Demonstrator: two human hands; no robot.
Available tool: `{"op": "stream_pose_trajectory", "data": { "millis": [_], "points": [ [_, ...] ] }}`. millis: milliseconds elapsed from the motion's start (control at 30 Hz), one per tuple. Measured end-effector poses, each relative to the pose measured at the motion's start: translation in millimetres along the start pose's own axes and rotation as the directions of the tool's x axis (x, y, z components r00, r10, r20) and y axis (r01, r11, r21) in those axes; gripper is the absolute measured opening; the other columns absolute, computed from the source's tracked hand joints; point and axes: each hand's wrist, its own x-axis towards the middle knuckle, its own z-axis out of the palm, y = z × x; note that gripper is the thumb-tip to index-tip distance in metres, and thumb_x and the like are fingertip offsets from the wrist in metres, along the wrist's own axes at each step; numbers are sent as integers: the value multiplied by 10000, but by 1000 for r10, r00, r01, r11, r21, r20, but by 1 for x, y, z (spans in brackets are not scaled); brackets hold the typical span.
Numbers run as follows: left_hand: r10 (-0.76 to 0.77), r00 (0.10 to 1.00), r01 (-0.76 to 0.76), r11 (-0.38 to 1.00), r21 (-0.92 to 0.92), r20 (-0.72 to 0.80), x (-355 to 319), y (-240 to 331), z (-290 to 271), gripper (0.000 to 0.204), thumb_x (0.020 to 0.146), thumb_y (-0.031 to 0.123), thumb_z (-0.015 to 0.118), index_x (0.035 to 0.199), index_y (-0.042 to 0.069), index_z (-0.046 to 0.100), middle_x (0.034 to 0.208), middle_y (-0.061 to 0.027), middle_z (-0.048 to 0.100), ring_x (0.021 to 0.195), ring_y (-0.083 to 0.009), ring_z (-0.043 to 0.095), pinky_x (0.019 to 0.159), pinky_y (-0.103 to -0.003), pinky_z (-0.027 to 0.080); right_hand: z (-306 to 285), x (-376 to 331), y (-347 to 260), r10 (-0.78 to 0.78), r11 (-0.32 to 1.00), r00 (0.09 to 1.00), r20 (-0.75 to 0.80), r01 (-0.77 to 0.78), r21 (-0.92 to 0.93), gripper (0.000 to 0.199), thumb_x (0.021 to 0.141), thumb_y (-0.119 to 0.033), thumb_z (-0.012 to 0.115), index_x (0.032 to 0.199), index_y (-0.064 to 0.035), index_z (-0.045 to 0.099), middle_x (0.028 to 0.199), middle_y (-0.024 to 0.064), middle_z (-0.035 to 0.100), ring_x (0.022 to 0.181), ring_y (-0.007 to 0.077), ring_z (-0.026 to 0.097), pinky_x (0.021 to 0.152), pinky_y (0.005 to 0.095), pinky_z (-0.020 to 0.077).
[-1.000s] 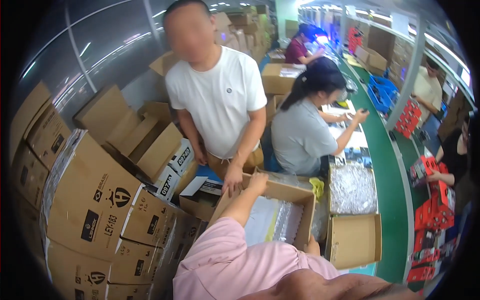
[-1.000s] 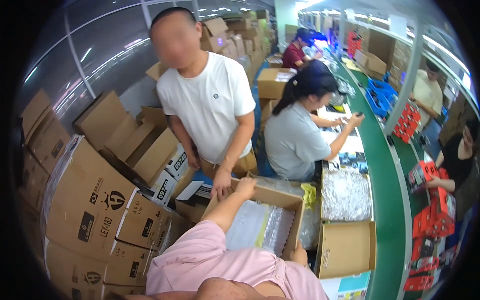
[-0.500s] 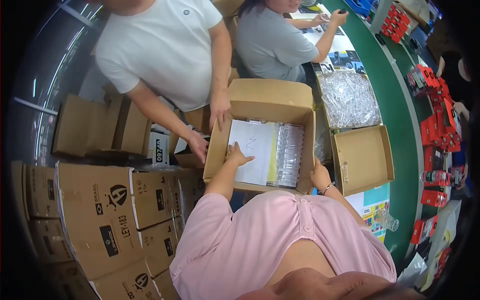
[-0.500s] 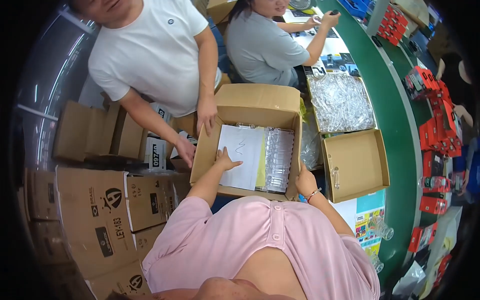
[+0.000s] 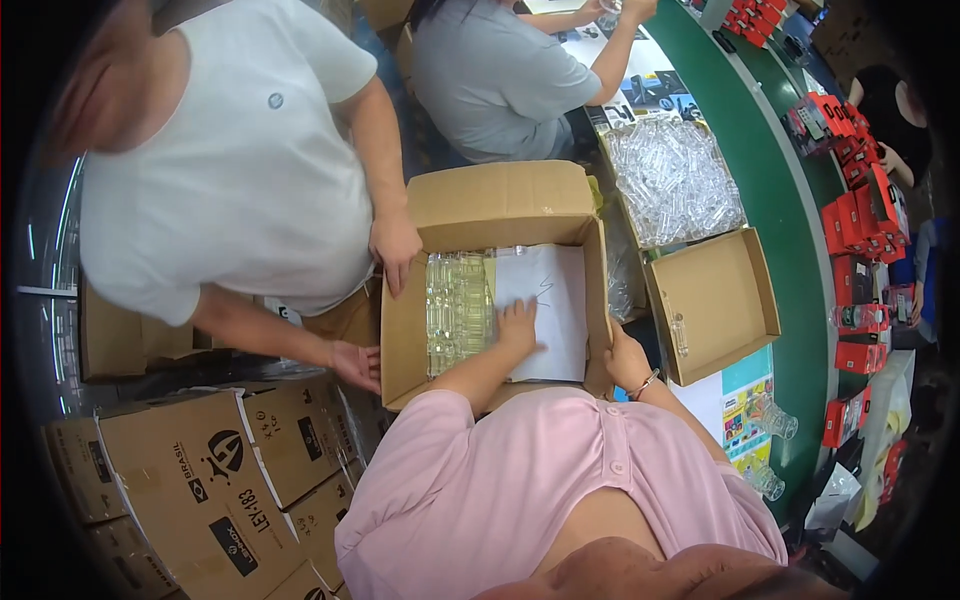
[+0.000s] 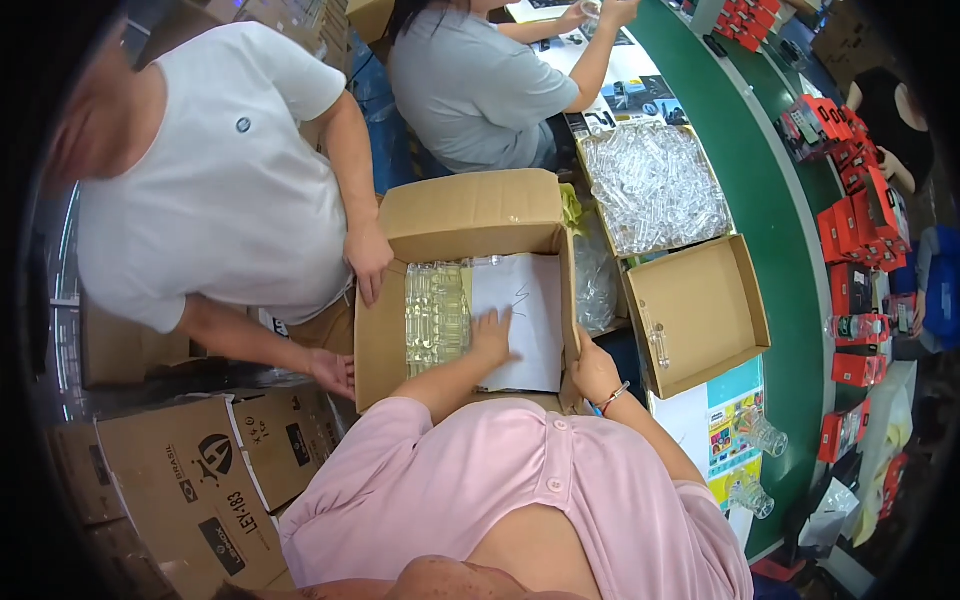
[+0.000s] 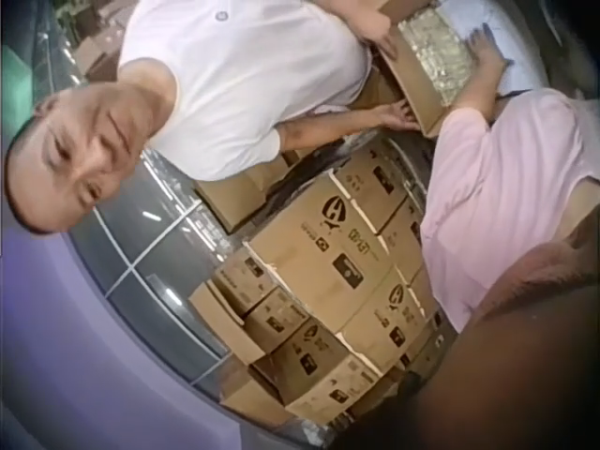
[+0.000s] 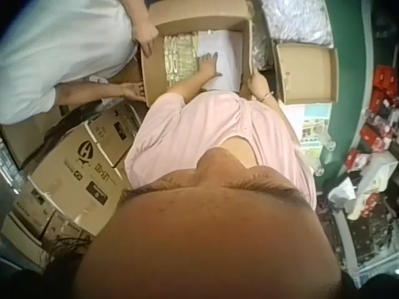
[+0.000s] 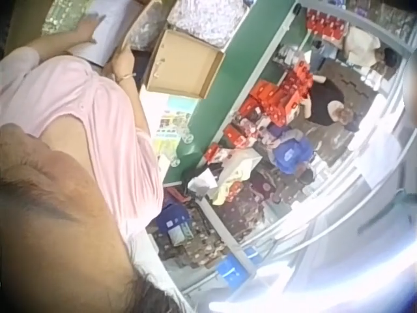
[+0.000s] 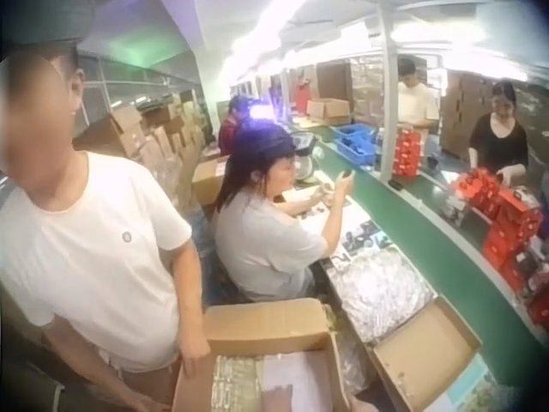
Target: Packing glass vials into cardboard boxes with protective padding.
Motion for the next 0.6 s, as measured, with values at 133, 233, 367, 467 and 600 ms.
{"op": "stream_pose_trajectory", "data": {
  "millis": [133,233,367,467,600],
  "points": [
    [74,941,-71,997,22,-330,33,-26,-32,1165,473,513,785,1382,110,180,1393,-220,160,1281,-392,175,993,-555,223,-1,3,1,32,999,999,-15,-32,16,590,690,-16,491,1263,-8,349,815,282,575,742,416,566,667,466,466],
    [60,991,-67,996,-53,-121,48,-43,-44,1160,476,489,793,1384,120,171,1385,-215,161,1276,-377,187,999,-553,214,3,8,3,34,999,999,0,-34,-6,590,692,-16,495,1264,-14,349,832,282,575,757,416,565,673,465,466],
    [30,985,-40,998,-52,-169,39,-45,-31,1172,439,399,833,1374,109,190,1372,-211,185,1250,-392,205,961,-513,299,5,16,-2,40,999,999,3,-40,14,586,696,-13,493,1264,-31,353,848,277,574,773,415,563,681,463,466],
    [-75,971,-6,941,-340,-226,37,-54,-8,1023,497,289,828,1334,97,270,1307,-200,316,1191,-368,332,916,-428,378,5,18,-8,16,1000,1000,-16,-16,24,584,699,-11,489,1266,-46,353,855,275,574,774,416,561,683,463,464],
    [10,954,-130,913,-387,-298,25,-65,17,746,620,219,755,1251,75,382,1104,-207,510,1021,-358,498,838,-392,433,6,22,-20,36,999,999,-13,-35,42,580,702,-8,486,1265,-32,346,895,282,566,802,416,559,703,454,465]
  ]
}}
